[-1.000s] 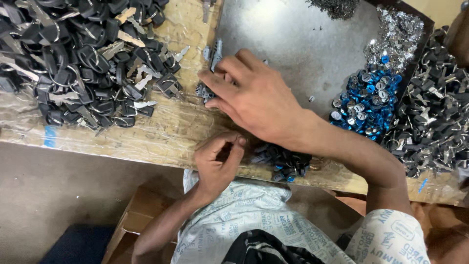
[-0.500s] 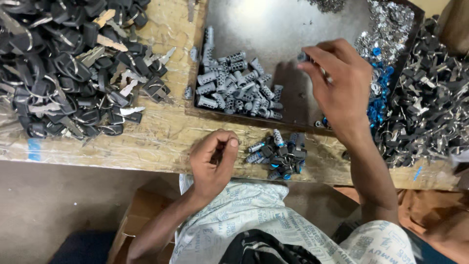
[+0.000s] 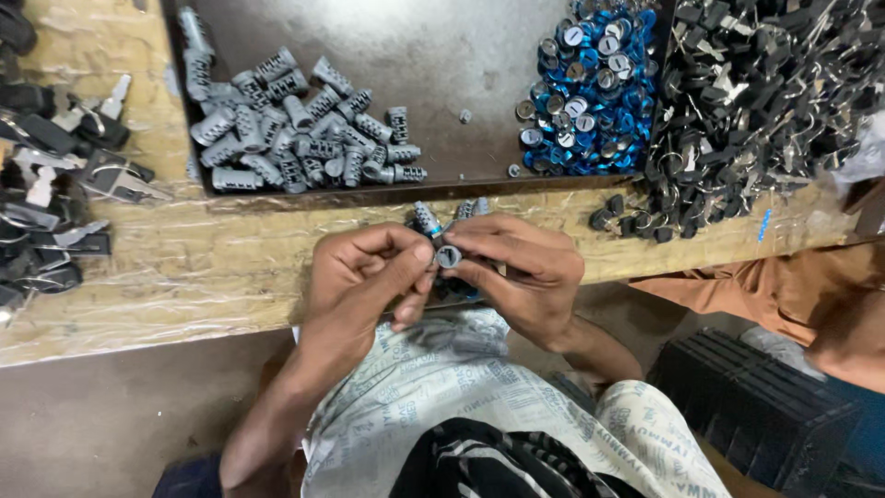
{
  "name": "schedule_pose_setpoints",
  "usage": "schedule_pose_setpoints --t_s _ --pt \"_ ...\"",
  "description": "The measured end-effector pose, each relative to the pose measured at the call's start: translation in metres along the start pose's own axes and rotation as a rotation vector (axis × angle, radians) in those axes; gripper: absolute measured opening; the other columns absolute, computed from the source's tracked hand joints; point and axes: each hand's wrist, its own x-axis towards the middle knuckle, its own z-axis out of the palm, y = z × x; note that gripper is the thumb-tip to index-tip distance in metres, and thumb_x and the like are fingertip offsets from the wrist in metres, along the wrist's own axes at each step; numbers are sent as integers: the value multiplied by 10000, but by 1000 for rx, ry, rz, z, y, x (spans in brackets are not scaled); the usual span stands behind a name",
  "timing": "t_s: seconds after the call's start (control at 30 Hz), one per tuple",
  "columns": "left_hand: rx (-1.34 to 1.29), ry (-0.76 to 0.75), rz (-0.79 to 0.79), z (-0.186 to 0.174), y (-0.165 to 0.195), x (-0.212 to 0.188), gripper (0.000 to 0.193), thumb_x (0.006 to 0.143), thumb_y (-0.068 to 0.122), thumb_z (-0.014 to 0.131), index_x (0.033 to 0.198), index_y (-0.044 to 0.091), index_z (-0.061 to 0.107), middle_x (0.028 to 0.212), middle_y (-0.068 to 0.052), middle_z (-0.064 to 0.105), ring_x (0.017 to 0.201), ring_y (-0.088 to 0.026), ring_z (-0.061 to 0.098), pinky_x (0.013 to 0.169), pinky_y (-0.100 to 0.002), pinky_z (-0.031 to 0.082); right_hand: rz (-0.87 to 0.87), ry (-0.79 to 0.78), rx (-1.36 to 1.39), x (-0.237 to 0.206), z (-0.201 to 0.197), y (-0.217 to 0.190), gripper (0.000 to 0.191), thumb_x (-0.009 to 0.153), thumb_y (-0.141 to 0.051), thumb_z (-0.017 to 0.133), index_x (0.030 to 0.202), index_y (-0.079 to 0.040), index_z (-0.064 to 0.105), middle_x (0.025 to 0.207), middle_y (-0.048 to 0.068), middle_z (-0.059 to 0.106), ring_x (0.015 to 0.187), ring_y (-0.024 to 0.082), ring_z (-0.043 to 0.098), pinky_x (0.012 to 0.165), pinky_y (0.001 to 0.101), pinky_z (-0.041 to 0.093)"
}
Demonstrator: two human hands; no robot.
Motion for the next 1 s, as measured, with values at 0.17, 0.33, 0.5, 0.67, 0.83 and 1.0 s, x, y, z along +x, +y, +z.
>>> schedule_pose_setpoints --t_s 0.17,0.33,0.5,0.67,0.83,1.0 --pt "207 111 -30 3 4 -3 135 991 70 686 961 -58 715 709 -22 615 552 -37 486 457 -207 340 -6 42 59 -1 -1 0 293 830 30 866 1099 -4 753 1071 166 752 959 219 762 804 267 605" --pt "623 171 136 14 10 -7 116 995 80 718 951 -25 741 722 40 611 629 13 468 521 -198 346 -20 49 103 -7 5 6 322 845 92 844 1135 -7 747 1087 178 744 928 193 744 798 273 615" --pt "1007 193 157 24 23 -10 98 941 82 755 894 -5 743 556 11 573 494 -13 429 442 -226 305 -59 49 116 -10 5 4 309 891 129 799 1165 -1 735 1121 187 722 954 200 742 802 268 649" --pt "1105 150 347 31 15 -9 103 972 69 730 957 -31 709 668 -34 613 519 -66 490 465 -263 355 -102 56 36 -7 3 1 321 883 113 822 1173 13 726 1107 187 726 918 195 741 785 267 631" --pt "1331 167 824 43 -6 -6 184 966 56 738 1075 -73 663 924 -187 670 743 -209 639 607 -319 497 -125 115 -7 -15 2 1 292 898 79 795 1176 31 723 1093 197 723 891 212 752 741 282 626" --pt "1075 202 702 38 -16 -15 226 899 -29 771 1087 -52 648 1035 -254 658 874 -223 680 732 -296 581 -454 157 -309 -15 17 3 303 915 43 810 1166 128 664 1048 232 709 863 275 742 686 339 611"
